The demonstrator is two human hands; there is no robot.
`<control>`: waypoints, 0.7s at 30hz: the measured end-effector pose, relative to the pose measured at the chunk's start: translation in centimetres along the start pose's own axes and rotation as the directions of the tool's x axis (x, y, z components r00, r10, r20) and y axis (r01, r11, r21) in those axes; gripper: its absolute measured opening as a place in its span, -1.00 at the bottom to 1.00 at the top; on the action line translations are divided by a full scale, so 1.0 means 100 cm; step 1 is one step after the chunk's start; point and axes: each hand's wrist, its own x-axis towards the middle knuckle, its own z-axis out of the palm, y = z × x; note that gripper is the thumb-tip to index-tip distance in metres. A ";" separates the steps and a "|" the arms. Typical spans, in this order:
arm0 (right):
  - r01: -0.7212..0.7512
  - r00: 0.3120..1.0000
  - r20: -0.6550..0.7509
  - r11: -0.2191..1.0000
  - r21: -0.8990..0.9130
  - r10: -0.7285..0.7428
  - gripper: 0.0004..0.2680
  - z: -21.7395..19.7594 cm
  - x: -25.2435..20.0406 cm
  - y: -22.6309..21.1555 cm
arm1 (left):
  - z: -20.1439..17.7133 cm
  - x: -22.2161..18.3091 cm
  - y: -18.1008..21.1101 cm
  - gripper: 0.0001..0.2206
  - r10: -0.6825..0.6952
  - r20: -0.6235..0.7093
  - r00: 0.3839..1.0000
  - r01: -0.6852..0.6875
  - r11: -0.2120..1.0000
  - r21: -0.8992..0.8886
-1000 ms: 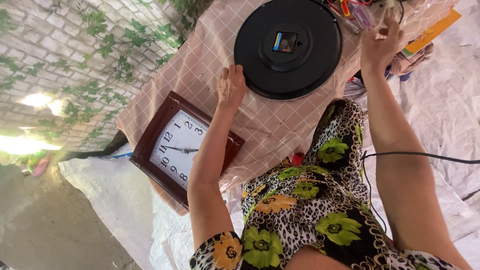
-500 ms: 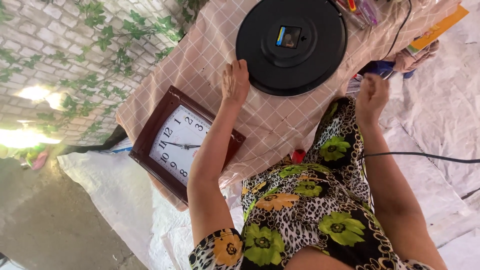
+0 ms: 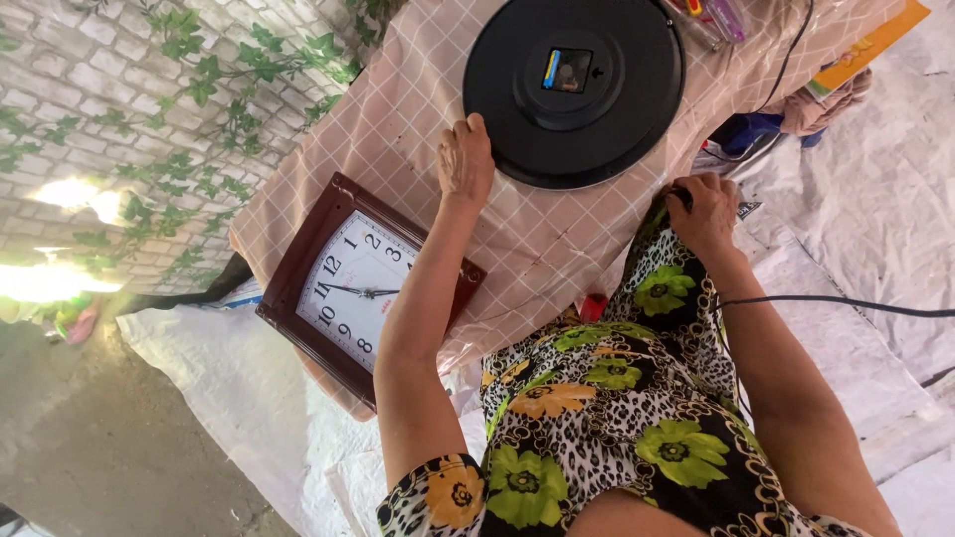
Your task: Reassembling wall clocks by inspecting the frames and using a screwdriver on the back mechanism.
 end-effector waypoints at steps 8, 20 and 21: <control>0.258 0.882 -0.454 0.934 0.246 -0.124 -0.91 -0.008 0.016 -0.006 | 0.005 -0.001 0.000 -0.84 -0.054 0.006 0.999 0.053 0.998 0.031; 0.435 0.830 -0.438 0.892 0.123 -0.345 -0.77 -0.061 0.138 -0.097 | -0.039 -0.003 -0.016 -0.91 -0.147 -0.143 0.979 0.064 0.883 -0.465; 0.440 0.830 -0.435 0.889 0.128 -0.349 -0.77 -0.056 0.143 -0.095 | -0.042 -0.001 -0.015 -0.91 -0.153 -0.142 0.978 0.072 0.884 -0.462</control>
